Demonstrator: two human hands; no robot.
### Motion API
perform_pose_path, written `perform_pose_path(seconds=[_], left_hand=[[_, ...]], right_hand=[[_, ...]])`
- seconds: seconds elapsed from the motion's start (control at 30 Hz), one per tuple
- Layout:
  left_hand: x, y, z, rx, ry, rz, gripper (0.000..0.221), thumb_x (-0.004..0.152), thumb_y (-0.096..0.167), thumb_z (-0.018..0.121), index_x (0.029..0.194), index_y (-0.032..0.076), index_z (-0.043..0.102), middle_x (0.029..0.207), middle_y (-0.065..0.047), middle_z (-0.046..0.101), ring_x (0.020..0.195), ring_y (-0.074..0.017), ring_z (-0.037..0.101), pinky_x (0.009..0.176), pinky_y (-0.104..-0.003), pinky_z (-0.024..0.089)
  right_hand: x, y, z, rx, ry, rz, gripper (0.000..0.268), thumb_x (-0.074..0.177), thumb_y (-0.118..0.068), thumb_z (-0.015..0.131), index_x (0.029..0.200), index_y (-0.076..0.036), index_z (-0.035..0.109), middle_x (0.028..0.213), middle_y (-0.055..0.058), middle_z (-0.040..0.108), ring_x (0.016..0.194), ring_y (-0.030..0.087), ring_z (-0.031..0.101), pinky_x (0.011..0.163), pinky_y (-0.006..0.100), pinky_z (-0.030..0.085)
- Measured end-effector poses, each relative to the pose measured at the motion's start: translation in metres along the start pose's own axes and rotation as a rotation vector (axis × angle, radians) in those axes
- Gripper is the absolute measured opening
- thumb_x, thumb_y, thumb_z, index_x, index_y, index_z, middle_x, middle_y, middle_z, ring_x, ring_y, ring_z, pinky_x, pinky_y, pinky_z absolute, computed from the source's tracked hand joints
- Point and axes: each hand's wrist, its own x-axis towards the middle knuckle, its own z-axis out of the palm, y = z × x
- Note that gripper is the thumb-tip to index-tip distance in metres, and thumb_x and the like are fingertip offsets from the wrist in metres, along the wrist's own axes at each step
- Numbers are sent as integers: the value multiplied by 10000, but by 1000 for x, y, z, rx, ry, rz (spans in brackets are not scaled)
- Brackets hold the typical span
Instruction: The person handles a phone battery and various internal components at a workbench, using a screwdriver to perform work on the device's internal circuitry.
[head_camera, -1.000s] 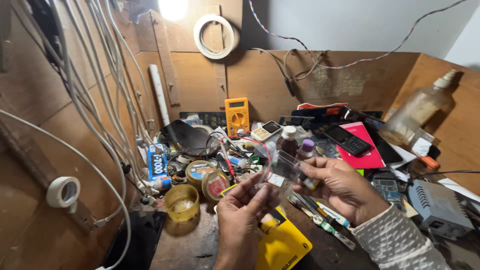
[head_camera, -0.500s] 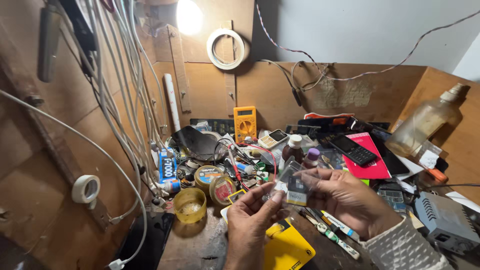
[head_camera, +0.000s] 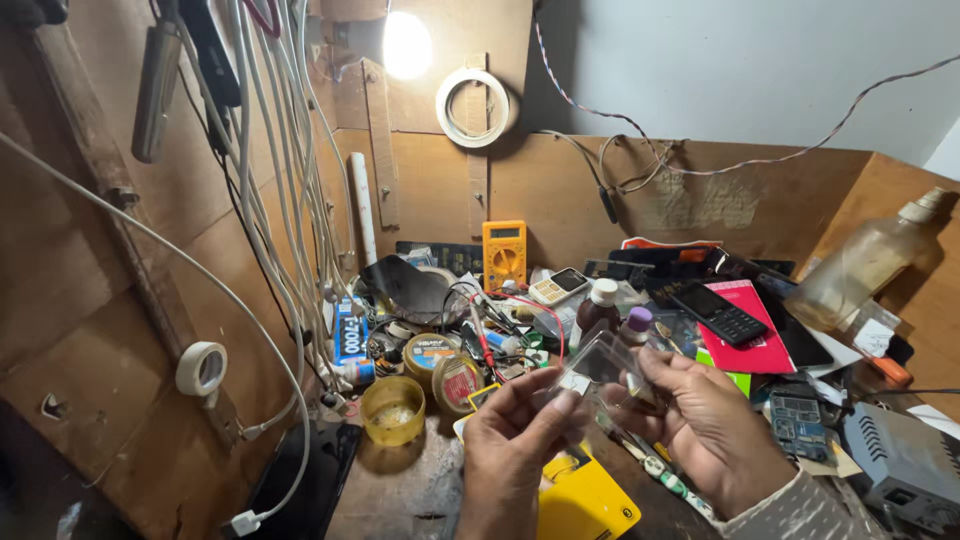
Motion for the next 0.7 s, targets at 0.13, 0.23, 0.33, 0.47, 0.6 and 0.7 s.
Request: perform_pose_path(seconds=[0.13,0.23,0.33,0.47,0.6,0.7], left_hand=[[3,3,-9,-20,-23,-37,366,871,67,723,1223,-24,684,985,-140,797,783,-148,727,685,-274,585],[4,9,-12,42,-62,-26,342,890,79,712,1218,-12,683,983,-122,806,793,-124,714,686,-257,569],[11,11,-10,95,-83,-28,327,898,85,719,1203,-30,686,978,-96,812,814,-109,718,688,-241,560],[19,8,-9,81,-82,-43,306,899,75,727,1183,-30,686,911,-110,783,732,-131,713,666,-268,595],[21,5,-6,66,-46,19,277,899,53,728,1156,-43,691,891,-118,771,698,-133,722,659,-286,618],[21,13,-3,158,35,68,261,904,72,719,1139,-40,703,903,-104,791,743,-119,734,691,-276,625]], right_hand=[[3,-6,-8,-219,-210,-34,374,916,-157,655,1263,-18,646,1028,64,701,801,165,675,665,375,591],[1,-26,-5,-351,-408,-168,473,864,-68,721,1331,-13,664,1161,46,732,893,131,705,708,353,610],[2,-45,2,-454,-365,-128,439,817,-23,753,1247,41,691,1089,94,769,894,143,729,767,324,593],[2,-53,10,-425,-350,1,370,836,-75,720,1158,108,722,991,141,795,876,186,740,814,350,593],[3,-55,17,-376,-413,91,368,901,-198,646,1128,73,746,1008,144,786,873,194,727,820,384,589],[-2,-54,21,-276,-354,136,353,925,-222,604,1111,50,730,1023,155,784,909,213,733,855,407,582]])
